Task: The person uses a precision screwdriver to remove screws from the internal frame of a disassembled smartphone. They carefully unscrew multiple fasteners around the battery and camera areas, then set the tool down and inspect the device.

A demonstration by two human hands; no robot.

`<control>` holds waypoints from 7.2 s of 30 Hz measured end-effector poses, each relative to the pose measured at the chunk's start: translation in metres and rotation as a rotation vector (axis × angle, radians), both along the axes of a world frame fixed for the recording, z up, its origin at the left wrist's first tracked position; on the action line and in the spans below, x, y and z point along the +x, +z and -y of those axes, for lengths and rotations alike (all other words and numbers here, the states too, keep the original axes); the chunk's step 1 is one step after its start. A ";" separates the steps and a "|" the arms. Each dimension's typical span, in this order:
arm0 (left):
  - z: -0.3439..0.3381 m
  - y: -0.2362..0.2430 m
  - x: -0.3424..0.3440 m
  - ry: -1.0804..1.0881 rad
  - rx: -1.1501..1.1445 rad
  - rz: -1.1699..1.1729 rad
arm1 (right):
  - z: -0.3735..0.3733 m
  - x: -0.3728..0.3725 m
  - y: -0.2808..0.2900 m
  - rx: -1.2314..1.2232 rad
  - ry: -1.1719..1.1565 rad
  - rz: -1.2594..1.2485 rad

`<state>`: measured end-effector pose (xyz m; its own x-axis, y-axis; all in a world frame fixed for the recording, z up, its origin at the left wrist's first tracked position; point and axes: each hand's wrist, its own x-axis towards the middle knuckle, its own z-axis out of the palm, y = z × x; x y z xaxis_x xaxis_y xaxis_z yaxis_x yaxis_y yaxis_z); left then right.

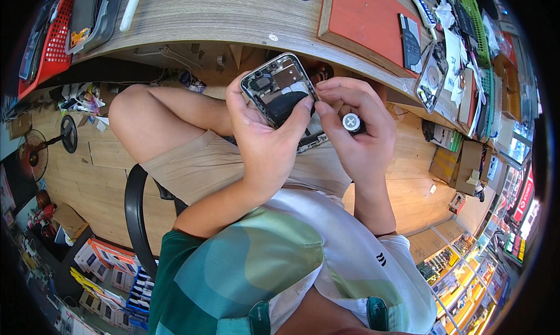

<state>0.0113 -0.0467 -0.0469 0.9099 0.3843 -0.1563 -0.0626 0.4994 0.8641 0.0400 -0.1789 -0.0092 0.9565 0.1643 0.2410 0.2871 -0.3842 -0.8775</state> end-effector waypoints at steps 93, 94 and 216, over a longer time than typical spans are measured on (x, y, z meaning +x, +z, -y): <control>-0.001 0.002 -0.004 0.054 0.010 0.041 | -0.008 -0.002 0.007 -0.270 -0.005 0.234; -0.001 0.002 -0.004 0.056 0.010 0.042 | -0.008 -0.003 0.006 -0.281 -0.002 0.248; -0.064 0.040 -0.008 -0.578 -0.177 -0.199 | 0.034 0.014 0.066 -0.322 0.232 0.147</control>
